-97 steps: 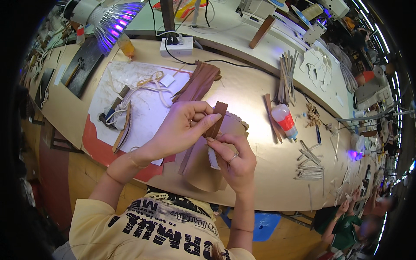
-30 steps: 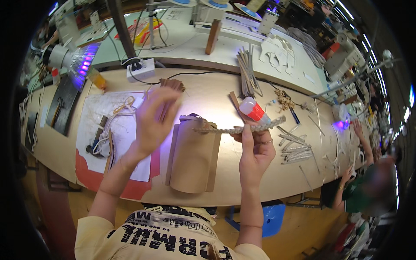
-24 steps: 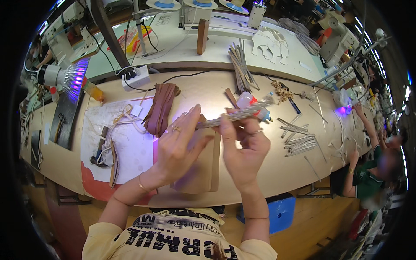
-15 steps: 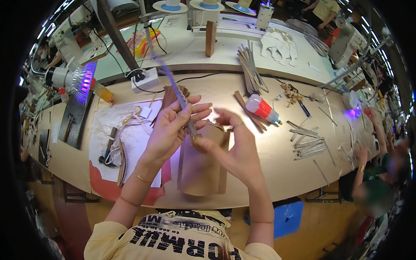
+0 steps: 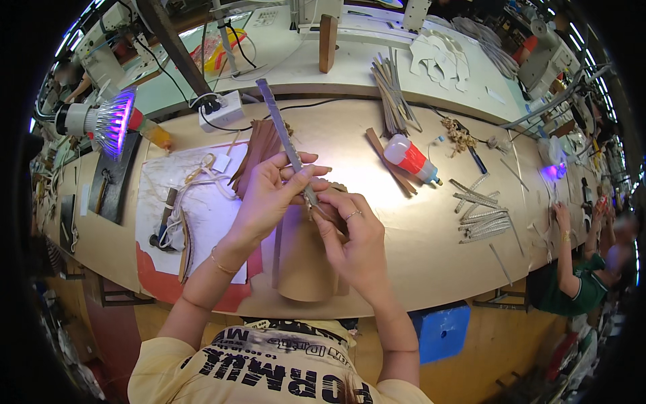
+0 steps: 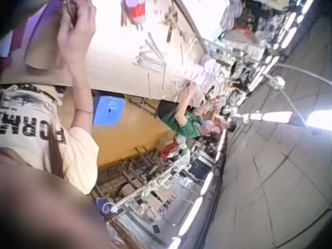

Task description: The person assembles decorative braided strips by wrapping them around a curved cardboard form, applying glue from a bottle, and pressing the braids into place. They handle multiple braided strips and cardboard pieces, arranging them on the workbench.

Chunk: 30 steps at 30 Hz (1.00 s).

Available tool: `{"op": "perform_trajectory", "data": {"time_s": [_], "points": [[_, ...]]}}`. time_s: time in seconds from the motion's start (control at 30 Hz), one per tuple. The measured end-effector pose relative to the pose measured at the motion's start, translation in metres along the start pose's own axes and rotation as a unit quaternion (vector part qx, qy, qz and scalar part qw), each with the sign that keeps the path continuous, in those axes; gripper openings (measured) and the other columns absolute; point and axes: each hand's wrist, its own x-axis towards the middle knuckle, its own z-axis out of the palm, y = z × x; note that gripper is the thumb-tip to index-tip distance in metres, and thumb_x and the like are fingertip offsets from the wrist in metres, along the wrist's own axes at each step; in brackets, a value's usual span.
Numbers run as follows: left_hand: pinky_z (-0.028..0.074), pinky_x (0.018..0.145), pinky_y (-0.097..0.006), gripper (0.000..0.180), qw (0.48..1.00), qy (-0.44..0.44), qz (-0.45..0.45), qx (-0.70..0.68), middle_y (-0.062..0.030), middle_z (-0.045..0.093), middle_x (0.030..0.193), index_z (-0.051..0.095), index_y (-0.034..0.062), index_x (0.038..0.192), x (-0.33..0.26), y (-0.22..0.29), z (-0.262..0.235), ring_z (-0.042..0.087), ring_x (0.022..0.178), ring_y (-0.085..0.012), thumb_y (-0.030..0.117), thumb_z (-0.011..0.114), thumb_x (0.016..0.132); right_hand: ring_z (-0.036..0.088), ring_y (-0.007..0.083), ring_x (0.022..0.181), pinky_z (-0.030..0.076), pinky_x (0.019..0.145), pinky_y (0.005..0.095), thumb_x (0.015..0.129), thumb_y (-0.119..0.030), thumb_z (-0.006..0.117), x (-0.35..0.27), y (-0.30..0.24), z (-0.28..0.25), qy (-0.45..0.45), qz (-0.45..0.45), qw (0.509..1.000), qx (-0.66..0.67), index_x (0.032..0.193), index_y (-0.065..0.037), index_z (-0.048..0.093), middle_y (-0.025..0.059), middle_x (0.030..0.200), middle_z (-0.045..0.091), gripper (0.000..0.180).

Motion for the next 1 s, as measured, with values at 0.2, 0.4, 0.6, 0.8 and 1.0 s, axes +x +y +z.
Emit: {"op": "perform_trajectory", "data": {"time_s": [0.2, 0.4, 0.6, 0.8, 1.0], "points": [[0.057, 0.076, -0.028, 0.042, 0.993, -0.082, -0.049, 0.069, -0.0140, 0.069, 0.104, 0.048, -0.0005, 0.130, 0.001, 0.004, -0.009, 0.068, 0.093, -0.0151, 0.019, 0.062, 0.095, 0.054, 0.0033, 0.069, 0.043, 0.056, 0.0204, 0.093, -0.008, 0.064, -0.001, 0.018, -0.005, -0.040, 0.088, 0.992, 0.076, 0.101, 0.000, 0.062, 0.0002, 0.084, 0.062, 0.011], [0.057, 0.071, -0.026, 0.042, 0.991, -0.100, -0.075, 0.040, -0.0120, 0.069, 0.098, 0.048, -0.0018, 0.127, 0.002, 0.009, -0.007, 0.068, 0.088, -0.0145, 0.016, 0.066, 0.093, 0.048, 0.0025, 0.071, 0.038, 0.062, 0.0166, 0.095, -0.015, 0.064, 0.000, 0.035, -0.012, -0.077, 0.171, 0.942, 0.278, 0.101, -0.001, 0.063, -0.0044, 0.082, 0.058, 0.015], [0.052, 0.051, -0.020, 0.033, 0.995, -0.064, -0.066, 0.037, -0.0068, 0.066, 0.084, 0.054, -0.0009, 0.108, 0.004, 0.003, -0.005, 0.066, 0.073, -0.0106, 0.019, 0.072, 0.088, 0.048, 0.0027, 0.080, 0.039, 0.068, 0.0187, 0.095, -0.016, 0.064, -0.003, 0.033, -0.012, -0.045, 0.232, 0.901, 0.365, 0.106, -0.003, 0.063, -0.0036, 0.091, 0.057, 0.017], [0.045, 0.043, -0.017, 0.025, 0.998, -0.036, -0.048, 0.029, -0.0020, 0.063, 0.075, 0.055, 0.0034, 0.096, 0.006, 0.000, -0.004, 0.058, 0.057, -0.0043, 0.019, 0.073, 0.088, 0.057, 0.0126, 0.088, 0.041, 0.081, 0.0261, 0.088, -0.013, 0.069, 0.000, 0.037, 0.001, 0.005, 0.011, 0.997, 0.080, 0.107, -0.008, 0.065, 0.0030, 0.096, 0.063, 0.020], [0.039, 0.039, -0.016, 0.023, 0.997, -0.042, -0.061, 0.036, 0.0005, 0.060, 0.071, 0.056, 0.0048, 0.096, 0.002, 0.008, -0.004, 0.052, 0.049, -0.0014, 0.017, 0.074, 0.087, 0.057, 0.0131, 0.082, 0.044, 0.077, 0.0288, 0.089, -0.011, 0.066, -0.002, 0.036, -0.003, -0.050, -0.022, 0.998, 0.028, 0.097, -0.002, 0.062, 0.0036, 0.083, 0.063, 0.012]]}}
